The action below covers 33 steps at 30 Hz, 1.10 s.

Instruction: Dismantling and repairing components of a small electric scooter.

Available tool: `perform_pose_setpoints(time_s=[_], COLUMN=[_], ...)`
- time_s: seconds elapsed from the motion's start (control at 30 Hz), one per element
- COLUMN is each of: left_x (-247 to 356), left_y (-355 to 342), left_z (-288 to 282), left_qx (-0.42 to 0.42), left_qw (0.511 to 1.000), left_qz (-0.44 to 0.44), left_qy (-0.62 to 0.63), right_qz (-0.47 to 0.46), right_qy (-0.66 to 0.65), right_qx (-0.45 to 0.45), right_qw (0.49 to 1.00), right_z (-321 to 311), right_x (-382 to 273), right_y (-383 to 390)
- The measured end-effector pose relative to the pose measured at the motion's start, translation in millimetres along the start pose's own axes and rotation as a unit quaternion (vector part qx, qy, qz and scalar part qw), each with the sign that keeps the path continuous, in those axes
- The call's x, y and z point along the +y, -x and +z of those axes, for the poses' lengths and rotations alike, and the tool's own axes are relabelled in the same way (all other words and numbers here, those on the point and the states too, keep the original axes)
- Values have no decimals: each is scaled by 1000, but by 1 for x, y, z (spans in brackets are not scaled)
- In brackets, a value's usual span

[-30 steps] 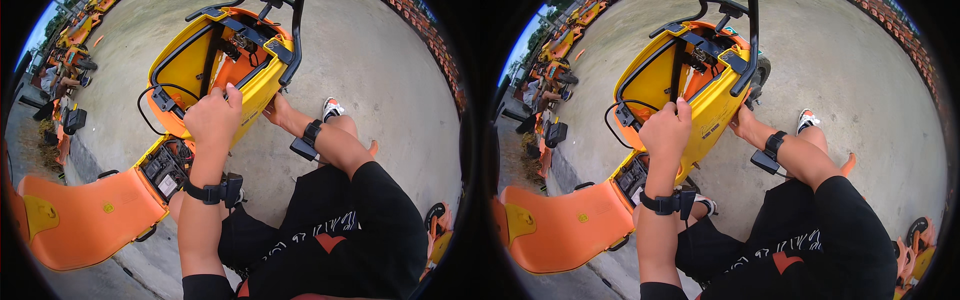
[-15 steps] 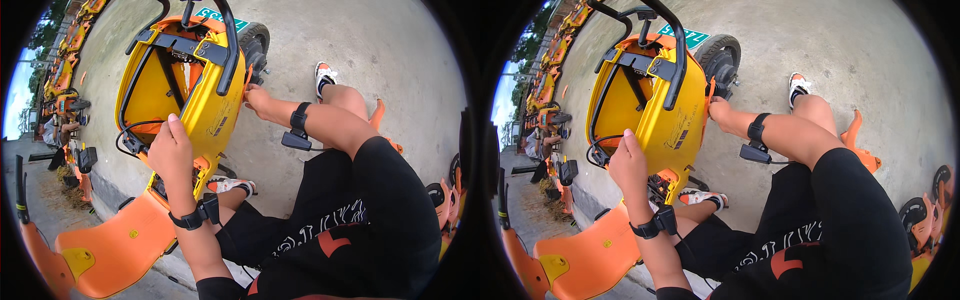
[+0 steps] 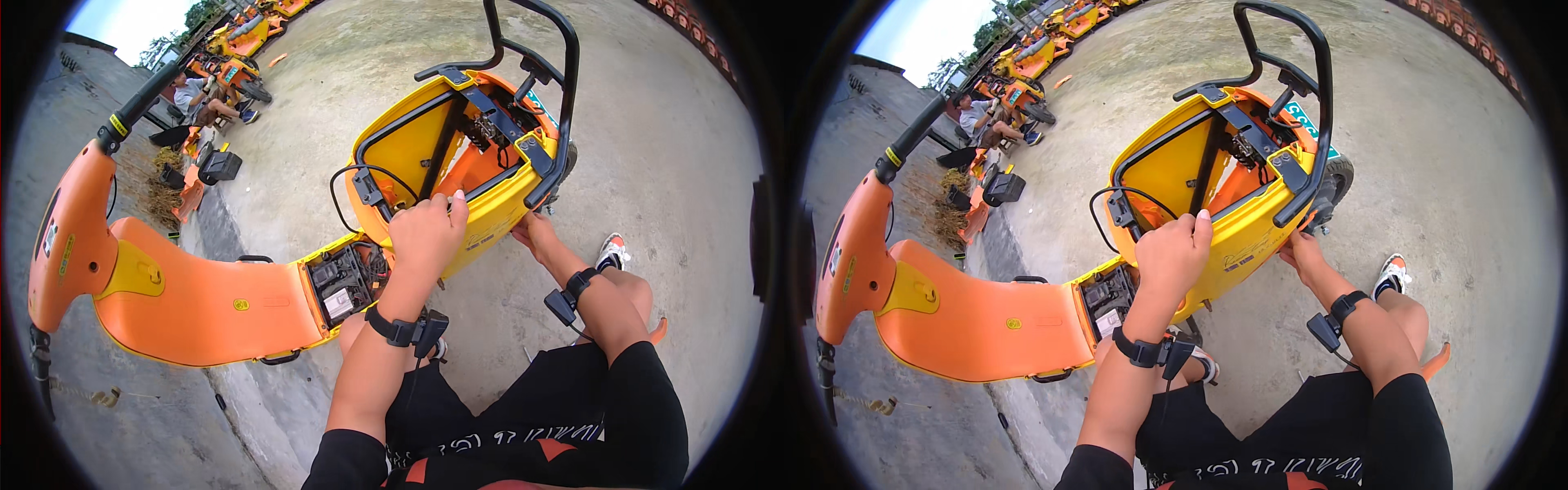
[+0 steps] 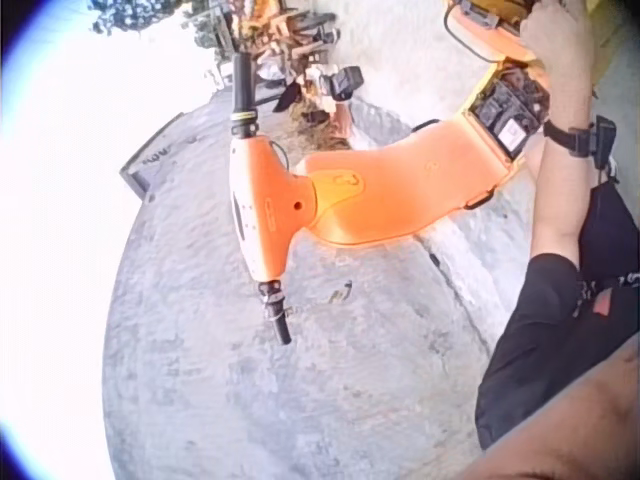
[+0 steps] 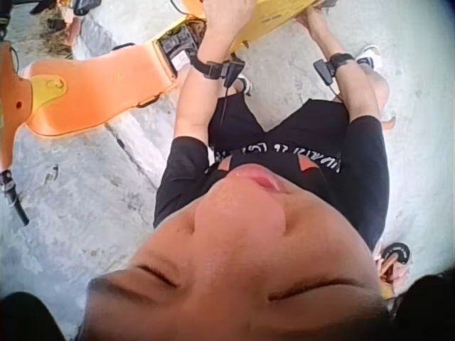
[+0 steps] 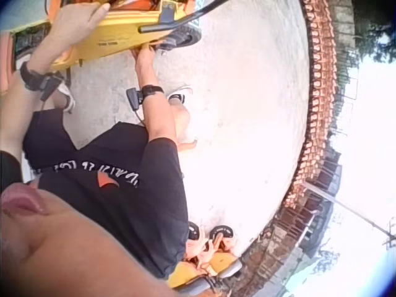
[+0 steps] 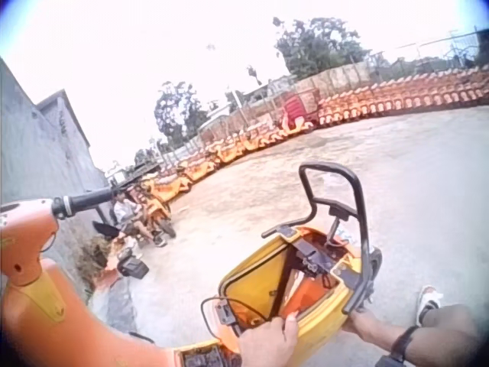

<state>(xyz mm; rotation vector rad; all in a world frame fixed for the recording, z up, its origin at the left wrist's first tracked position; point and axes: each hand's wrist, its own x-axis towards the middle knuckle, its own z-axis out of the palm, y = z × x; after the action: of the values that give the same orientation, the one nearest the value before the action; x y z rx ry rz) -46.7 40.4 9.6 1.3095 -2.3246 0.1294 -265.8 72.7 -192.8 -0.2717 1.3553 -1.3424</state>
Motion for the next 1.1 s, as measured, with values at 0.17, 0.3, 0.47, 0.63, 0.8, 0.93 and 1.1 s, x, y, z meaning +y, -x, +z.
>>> perform_pose_setpoints(time_s=[0.17,0.3,0.47,0.63,0.8,0.93,1.1], left_x=[-4,-2,-2,-2,-1,4,4], left_y=[5,2,-1,-2,-2,0,0], left_z=[0,-1,0,6,11,14,14], left_qx=[46,53,44,54,87,105,125], left_qw=[999,998,999,998,996,994,992], left_qz=[12,15,10,11,0,-2,4], left_qy=[7,22,26,23,22,10,-2], right_qz=[-4,-13,0,9,-4,18,16], right_qy=[41,20,10,-37,-28,7,-2], right_qx=[-26,-53,-97,-119,-130,-92,-64], right_qw=[999,998,995,992,991,996,998], right_z=[3,-6,-17,-13,0,3,14], right_x=[-9,-14,-11,-13,-17,-18,-16], right_y=[4,2,2,14,22,22,24])
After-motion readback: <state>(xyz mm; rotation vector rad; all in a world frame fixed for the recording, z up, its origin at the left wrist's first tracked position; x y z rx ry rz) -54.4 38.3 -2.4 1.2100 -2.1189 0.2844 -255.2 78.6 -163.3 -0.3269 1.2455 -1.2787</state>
